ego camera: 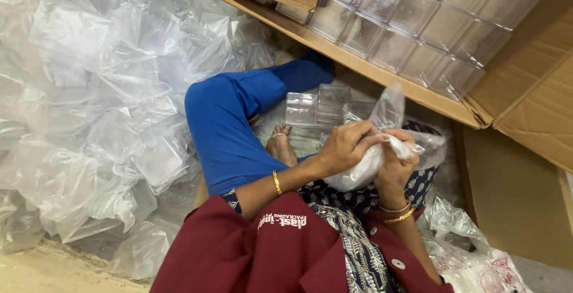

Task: The person sits on the floor and repeatedly picks up clear plastic containers, places them into small plastic bags, and then stacks the bagged containers into a large cardboard box. The person handles the containers and bags by hand without using any tools.

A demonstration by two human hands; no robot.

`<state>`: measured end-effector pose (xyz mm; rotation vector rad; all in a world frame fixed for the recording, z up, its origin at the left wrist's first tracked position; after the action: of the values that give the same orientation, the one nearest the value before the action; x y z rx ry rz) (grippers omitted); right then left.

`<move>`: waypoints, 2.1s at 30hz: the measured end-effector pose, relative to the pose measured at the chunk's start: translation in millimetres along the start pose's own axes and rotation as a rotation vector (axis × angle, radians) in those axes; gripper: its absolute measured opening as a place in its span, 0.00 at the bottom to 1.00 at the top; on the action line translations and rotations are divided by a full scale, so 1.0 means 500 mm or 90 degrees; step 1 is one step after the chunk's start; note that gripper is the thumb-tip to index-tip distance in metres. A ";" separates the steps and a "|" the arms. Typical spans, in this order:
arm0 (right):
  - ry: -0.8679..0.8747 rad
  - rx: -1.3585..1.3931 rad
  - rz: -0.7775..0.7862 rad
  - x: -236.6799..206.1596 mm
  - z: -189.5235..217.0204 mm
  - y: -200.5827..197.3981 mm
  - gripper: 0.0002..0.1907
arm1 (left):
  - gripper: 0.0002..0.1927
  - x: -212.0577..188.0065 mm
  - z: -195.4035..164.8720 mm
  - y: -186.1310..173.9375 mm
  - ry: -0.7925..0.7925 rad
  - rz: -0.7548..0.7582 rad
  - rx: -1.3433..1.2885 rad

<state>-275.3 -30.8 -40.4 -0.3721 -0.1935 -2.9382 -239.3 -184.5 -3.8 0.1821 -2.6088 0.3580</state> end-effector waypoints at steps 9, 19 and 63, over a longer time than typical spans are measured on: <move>0.031 0.102 0.020 0.009 -0.011 -0.003 0.06 | 0.08 -0.009 0.023 0.004 0.087 -0.090 0.027; 0.099 0.142 -0.028 0.008 -0.053 -0.019 0.06 | 0.10 -0.008 0.036 0.015 0.126 -0.075 0.034; 0.322 -0.295 0.195 0.062 -0.267 0.145 0.10 | 0.02 -0.137 0.364 -0.166 -0.210 -0.344 0.102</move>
<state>-322.7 -126.3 -152.7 0.2712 0.5620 -2.6329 -247.0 -311.5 -172.7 1.0526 -2.7008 0.3615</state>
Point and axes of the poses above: each hand's wrist, its own x-axis towards the middle knuckle, its own y-axis out of the palm, z = x × y, the point moved 2 cm from there along x, towards the middle knuckle, and after that the axes turned 8 degrees about y, right-handed, at the moved point
